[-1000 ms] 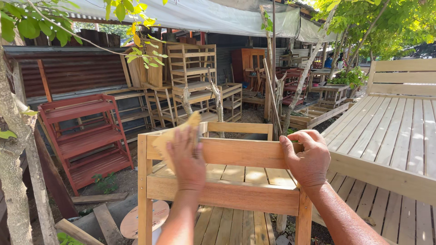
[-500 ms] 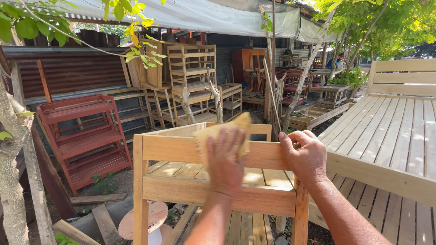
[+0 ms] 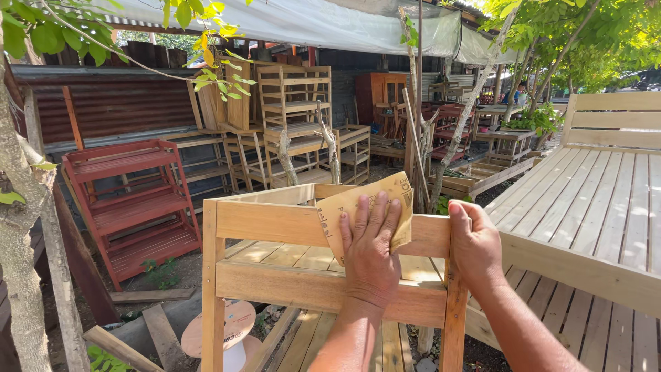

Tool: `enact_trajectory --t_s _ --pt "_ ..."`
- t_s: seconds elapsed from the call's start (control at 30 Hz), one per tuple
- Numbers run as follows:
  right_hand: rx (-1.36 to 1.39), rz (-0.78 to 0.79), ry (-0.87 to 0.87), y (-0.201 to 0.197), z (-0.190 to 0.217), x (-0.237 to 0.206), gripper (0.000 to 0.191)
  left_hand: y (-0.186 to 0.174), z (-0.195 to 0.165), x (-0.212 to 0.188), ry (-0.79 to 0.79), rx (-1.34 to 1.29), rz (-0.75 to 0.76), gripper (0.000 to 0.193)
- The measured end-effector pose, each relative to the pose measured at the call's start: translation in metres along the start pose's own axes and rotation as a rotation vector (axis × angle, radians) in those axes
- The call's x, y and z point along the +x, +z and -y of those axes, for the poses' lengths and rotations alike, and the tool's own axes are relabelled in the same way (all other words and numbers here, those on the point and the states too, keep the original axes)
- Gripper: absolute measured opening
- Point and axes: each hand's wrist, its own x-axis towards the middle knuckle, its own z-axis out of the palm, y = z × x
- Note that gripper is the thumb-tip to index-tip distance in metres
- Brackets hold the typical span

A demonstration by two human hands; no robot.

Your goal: The person sands wooden furniture frames with sheets of sandpaper, first smoothing the rails and top of a small table-like frame, then sanding the backrest and side rails of a chair, holding each piece steady with one hand while rubbing the sandpaper over the wood surfaces with the other.

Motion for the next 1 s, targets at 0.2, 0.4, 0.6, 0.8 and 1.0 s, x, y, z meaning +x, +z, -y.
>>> enact_trajectory --t_s 0.2,0.4,0.6,0.8,1.0 --pt "-0.036 0.025 0.085 -0.003 -0.025 -0.066 0.046 -0.041 0.071 0.018 -0.118 0.071 -0.185 0.053" --pt "0.022 0.109 0.137 -0.005 -0.04 -0.048 0.037 -0.025 0.044 0.02 -0.103 0.091 -0.318 0.054" --pt "0.209 0.156 0.098 -0.005 -0.033 -0.037 0.04 0.023 -0.031 0.001 0.265 -0.213 0.112 0.057" --pt "-0.205 -0.026 0.154 0.003 -0.016 -0.045 0.04 -0.039 0.075 0.019 -0.184 0.022 -0.234 0.052" --pt "-0.311 -0.081 -0.005 0.001 -0.034 -0.042 0.037 0.014 -0.012 0.02 0.011 0.018 -0.162 0.076"
